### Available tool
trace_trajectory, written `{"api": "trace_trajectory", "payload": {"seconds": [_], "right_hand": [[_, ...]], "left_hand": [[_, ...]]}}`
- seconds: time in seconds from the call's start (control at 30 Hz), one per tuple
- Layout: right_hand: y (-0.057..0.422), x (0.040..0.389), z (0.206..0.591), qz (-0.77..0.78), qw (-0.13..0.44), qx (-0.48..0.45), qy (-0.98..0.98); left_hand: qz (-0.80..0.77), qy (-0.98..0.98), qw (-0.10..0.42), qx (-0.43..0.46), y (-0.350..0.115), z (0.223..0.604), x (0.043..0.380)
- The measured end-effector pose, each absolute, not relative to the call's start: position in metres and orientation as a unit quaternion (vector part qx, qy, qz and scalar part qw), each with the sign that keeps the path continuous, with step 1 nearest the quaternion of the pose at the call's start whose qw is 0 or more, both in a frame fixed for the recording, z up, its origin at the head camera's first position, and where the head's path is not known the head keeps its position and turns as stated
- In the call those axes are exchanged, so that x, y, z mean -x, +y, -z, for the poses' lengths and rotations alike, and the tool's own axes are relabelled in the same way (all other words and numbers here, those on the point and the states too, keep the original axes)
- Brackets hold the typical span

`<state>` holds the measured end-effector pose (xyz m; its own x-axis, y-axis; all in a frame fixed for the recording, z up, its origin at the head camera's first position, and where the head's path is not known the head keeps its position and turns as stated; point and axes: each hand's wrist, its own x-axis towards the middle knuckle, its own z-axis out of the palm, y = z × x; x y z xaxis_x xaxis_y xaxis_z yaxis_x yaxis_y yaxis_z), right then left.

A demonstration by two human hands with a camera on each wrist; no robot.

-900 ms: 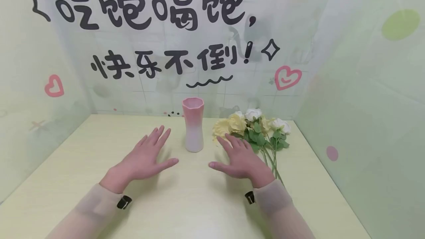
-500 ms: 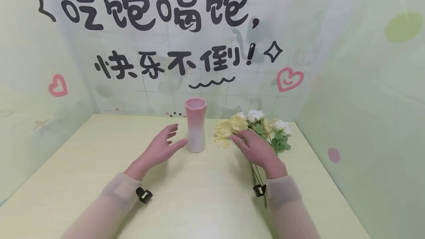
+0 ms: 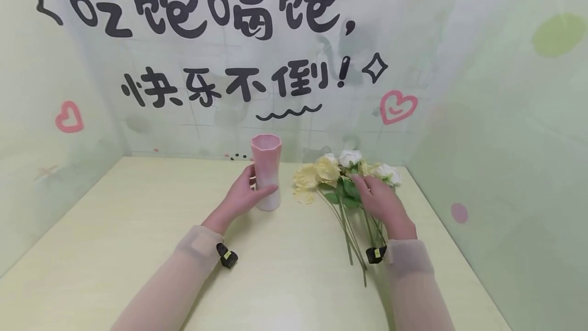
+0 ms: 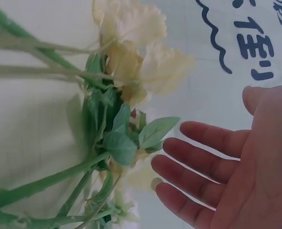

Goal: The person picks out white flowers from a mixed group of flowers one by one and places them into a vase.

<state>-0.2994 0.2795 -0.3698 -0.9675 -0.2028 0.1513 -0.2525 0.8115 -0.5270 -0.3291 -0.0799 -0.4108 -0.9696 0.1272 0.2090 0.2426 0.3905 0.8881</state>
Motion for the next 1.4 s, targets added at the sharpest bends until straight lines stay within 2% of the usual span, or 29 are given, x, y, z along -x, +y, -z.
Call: {"api": "trace_trajectory", "payload": {"seconds": [0.37, 0.83, 1.4], "right_hand": [[0.291, 0.305, 0.385, -0.25, 0.009, -0.048, -0.967], [0.285, 0.298, 0.397, -0.223, -0.062, -0.032, -0.972], [0.277, 0.296, 0.397, -0.239, -0.052, -0.036, -0.969]], "left_hand": [[0.496, -0.86, 0.058, 0.109, -0.087, 0.413, 0.327], [0.492, -0.862, 0.041, 0.115, -0.087, 0.413, 0.322], [0.489, -0.863, 0.043, 0.121, -0.087, 0.411, 0.326]]}}
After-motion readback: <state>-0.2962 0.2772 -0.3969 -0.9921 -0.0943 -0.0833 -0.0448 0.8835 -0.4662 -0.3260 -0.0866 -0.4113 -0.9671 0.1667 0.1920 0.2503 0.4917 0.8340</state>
